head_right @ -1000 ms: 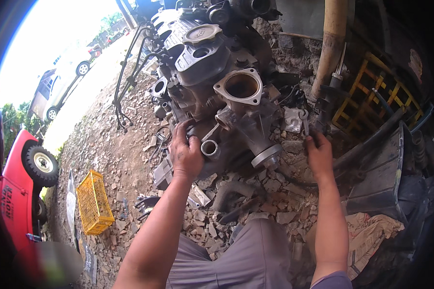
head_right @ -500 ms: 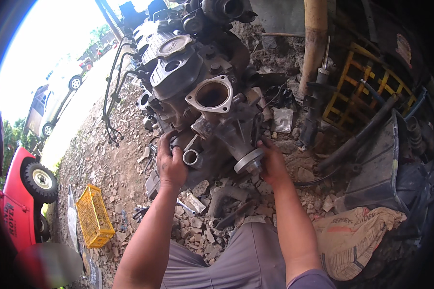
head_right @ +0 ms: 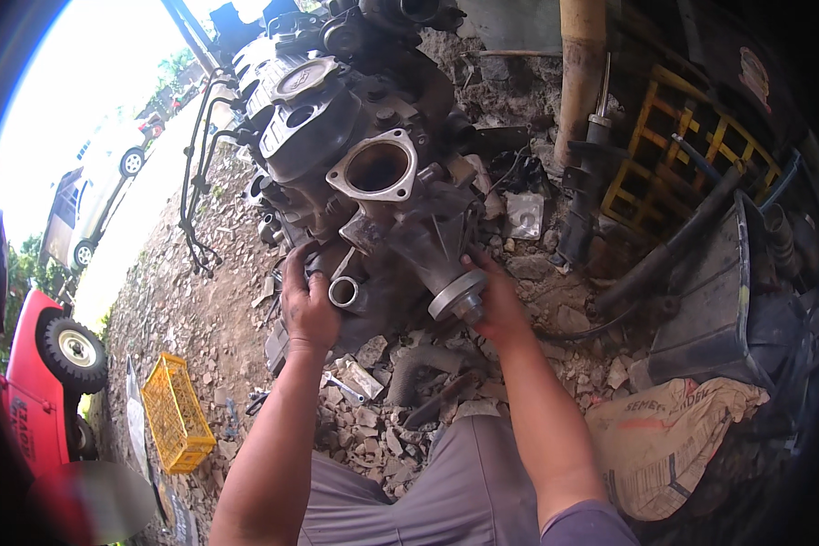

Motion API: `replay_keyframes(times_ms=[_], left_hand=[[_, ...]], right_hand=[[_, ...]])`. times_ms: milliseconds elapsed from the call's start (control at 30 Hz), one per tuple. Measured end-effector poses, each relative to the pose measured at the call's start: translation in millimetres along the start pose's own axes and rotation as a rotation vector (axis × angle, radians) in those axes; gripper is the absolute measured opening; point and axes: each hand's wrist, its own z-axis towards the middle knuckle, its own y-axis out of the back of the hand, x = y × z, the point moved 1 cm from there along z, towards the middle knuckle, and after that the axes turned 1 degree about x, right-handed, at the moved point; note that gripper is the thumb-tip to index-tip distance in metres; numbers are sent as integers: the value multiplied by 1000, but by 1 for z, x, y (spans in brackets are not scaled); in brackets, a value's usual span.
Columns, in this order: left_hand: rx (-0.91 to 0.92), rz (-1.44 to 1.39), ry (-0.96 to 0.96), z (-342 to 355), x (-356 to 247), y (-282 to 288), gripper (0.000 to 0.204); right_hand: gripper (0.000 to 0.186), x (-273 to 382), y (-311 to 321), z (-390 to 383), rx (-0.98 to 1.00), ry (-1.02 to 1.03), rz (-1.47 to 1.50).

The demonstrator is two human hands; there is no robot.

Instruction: The person is working on a disassembled car engine placed on the ground. They use a wrench to tighten bolts on the engine block and repeatedly handle a metal exhaust manifold, attempting to fit it onto the engine.

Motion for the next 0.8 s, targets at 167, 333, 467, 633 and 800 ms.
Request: replay_keyframes(times_ms=[167,333,467,633,800], left_hand=[[6,-36,-9,2,-2,-3,40],[15,-12,18,1,3,-2,40],[33,-14,27,5,11,-4,41],[141,-192,144,8,15,-2,39],[242,-430,194,11,22,-1,40]], right_hand=[[26,30,31,16,-211,428,-946],[29,113,-12,-11,-182,1087,-2013],[28,104,-14,-23,-315,1116,-2011],[38,80,-8,-8,-245,359,-907],[51,64,-49,9,-220,146,-624]])
